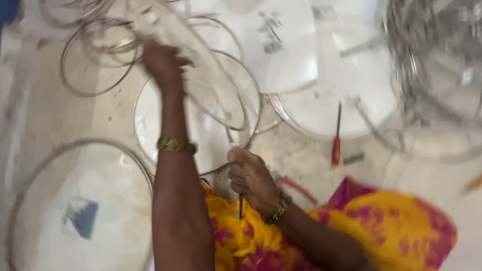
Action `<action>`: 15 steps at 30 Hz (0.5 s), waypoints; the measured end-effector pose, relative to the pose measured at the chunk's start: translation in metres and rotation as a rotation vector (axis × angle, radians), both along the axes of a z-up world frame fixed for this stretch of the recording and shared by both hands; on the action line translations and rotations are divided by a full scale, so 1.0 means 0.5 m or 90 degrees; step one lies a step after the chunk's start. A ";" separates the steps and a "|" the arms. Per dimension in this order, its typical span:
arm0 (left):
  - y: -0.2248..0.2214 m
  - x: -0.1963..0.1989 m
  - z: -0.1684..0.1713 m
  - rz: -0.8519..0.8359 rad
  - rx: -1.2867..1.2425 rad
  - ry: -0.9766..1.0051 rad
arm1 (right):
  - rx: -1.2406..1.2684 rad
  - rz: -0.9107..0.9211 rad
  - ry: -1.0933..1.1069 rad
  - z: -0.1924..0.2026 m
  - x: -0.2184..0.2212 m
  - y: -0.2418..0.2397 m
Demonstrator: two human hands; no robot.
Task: The person removes plastic skin from metal drum hoops using pliers and a screwdriver, pulling the material away from the rims while sitting on the floor.
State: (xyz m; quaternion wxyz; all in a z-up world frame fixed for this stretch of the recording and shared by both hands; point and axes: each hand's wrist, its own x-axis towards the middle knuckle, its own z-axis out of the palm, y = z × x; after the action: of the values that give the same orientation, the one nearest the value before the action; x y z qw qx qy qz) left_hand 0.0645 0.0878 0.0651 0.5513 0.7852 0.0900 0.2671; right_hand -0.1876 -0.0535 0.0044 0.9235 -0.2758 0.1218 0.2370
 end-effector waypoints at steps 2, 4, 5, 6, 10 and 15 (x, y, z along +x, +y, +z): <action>0.080 0.006 -0.045 -0.011 -0.016 0.039 | 0.034 0.006 -0.038 -0.017 -0.016 0.039; 0.127 0.010 -0.082 -0.042 -0.019 0.060 | 0.074 0.053 -0.064 -0.026 -0.013 0.057; 0.141 0.015 -0.083 -0.057 -0.017 0.055 | 0.102 0.070 -0.065 -0.031 0.004 0.063; 0.144 0.005 -0.093 -0.055 -0.028 0.035 | 0.132 0.069 -0.046 -0.038 -0.003 0.064; 0.122 -0.099 -0.107 -0.039 -0.098 -0.035 | 0.125 0.082 -0.066 -0.061 -0.028 0.075; 0.105 -0.196 -0.136 -0.028 -0.286 -0.027 | 0.107 0.124 -0.113 -0.075 -0.018 0.073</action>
State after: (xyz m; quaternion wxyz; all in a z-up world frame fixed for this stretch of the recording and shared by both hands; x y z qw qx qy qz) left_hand -0.0335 0.1401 -0.0027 0.7196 0.6389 0.1183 0.2451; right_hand -0.1969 -0.0169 -0.0333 0.9230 -0.2279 -0.0077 0.3098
